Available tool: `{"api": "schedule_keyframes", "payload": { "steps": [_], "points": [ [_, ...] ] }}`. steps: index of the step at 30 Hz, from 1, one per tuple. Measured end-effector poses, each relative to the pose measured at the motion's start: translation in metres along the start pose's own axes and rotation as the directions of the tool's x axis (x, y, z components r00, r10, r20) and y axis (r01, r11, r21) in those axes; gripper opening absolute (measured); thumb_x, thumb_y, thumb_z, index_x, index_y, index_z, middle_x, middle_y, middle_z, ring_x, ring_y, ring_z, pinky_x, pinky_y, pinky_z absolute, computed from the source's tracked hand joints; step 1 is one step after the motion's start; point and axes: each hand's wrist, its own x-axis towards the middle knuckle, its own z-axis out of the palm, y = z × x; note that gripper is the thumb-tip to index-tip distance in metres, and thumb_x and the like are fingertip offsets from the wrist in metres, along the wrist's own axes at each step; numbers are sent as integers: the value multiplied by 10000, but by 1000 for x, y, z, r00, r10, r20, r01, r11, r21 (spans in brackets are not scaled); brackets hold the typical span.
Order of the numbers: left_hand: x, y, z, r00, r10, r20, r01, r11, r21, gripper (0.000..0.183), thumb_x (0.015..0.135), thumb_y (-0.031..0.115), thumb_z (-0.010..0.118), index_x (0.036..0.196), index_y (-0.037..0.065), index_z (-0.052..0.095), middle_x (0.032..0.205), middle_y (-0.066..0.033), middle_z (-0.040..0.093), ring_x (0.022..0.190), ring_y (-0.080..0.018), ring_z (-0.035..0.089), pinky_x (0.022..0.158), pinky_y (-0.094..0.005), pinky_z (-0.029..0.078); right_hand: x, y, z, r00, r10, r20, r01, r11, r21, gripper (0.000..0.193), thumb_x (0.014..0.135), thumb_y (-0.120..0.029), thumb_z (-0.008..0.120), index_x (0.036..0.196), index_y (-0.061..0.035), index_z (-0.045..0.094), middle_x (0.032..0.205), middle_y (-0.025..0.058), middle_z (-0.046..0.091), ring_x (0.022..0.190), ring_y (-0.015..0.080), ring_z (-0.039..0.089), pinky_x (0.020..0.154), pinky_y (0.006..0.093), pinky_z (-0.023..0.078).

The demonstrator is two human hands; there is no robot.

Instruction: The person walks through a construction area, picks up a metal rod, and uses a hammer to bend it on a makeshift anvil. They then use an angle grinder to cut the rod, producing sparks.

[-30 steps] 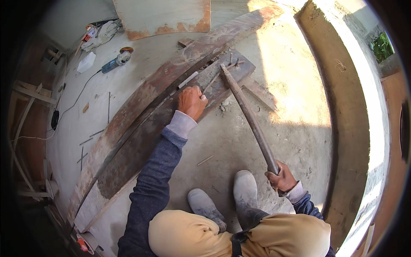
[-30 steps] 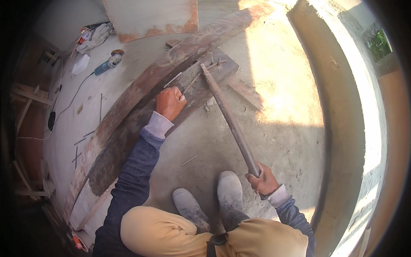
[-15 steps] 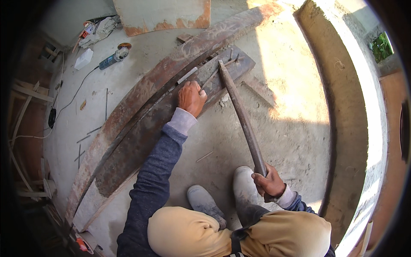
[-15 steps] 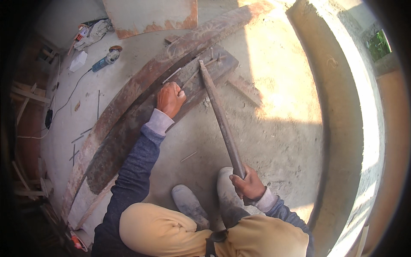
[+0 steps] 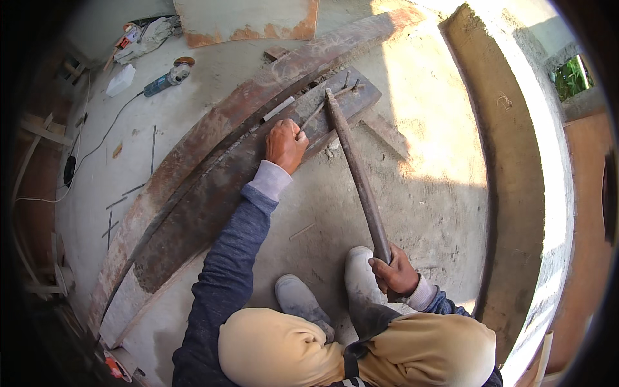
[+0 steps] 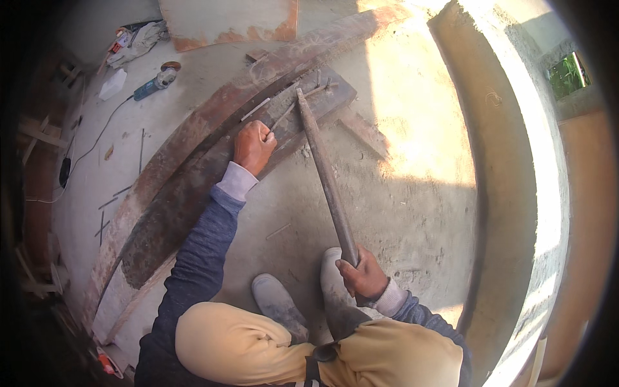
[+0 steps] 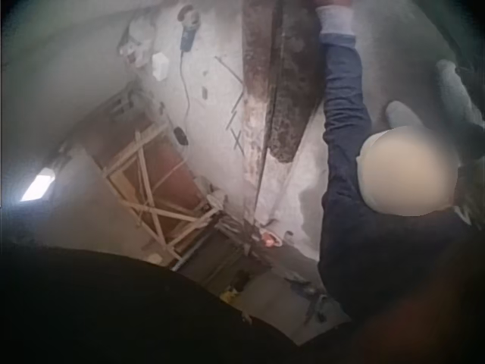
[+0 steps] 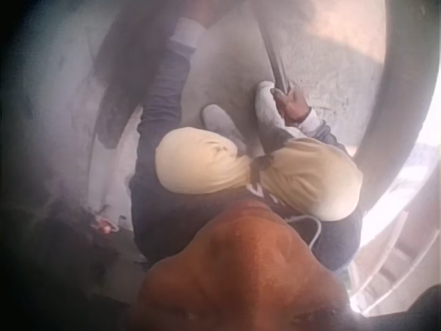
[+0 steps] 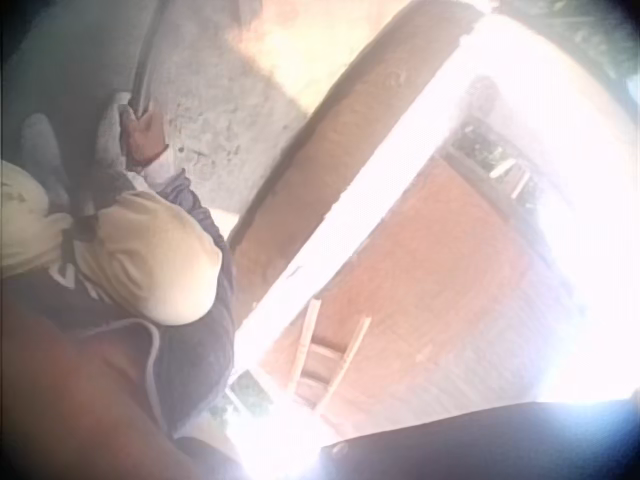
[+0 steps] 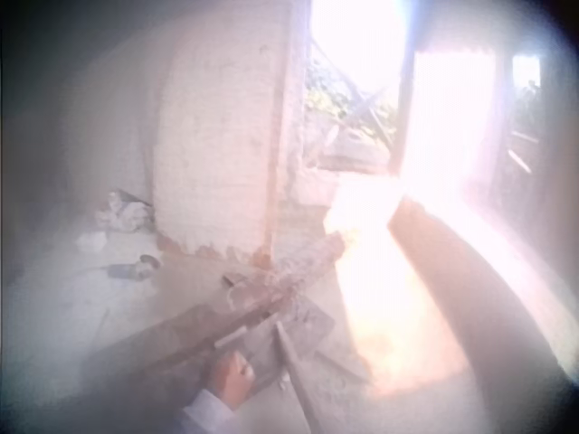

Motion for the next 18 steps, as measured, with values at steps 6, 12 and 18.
{"api": "schedule_keyframes", "payload": {
  "steps": [6, 12, 18],
  "points": [
    [2, 2, -10, 1000, 14, 2, -14, 999, 42, 128, 784, 110, 698, 792, 20, 607, 775, -133, 621, 763, -312, 610, 717, -427, 478, 9, 13, 36, 999, -27, -37, 31, 994, 107, 306, 930, -117, 572, 1134, 26, 393, 598, 13, 479, 404, 110, 477, 369, 278, 401],
    [6, -3, -12, 997, 72, 25, -73, 996, 51, 147, 790, 116, 703, 859, 5, 635, 823, -144, 641, 794, -303, 628, 744, -414, 487, 22, 30, 51, 998, -19, -55, 26, 991, 129, 391, 931, -99, 556, 1230, 41, 345, 581, 16, 483, 395, 123, 488, 360, 286, 406],
    [4, -11, -30, 992, 94, 85, -100, 992, 75, 225, 782, 127, 723, 950, -5, 651, 893, -158, 665, 857, -300, 650, 780, -409, 496, 38, 42, 88, 993, 26, -117, -3, 981, 195, 268, 927, -103, 559, 1089, -36, 356, 592, 12, 455, 381, 111, 445, 347, 287, 390]
  ]
}}
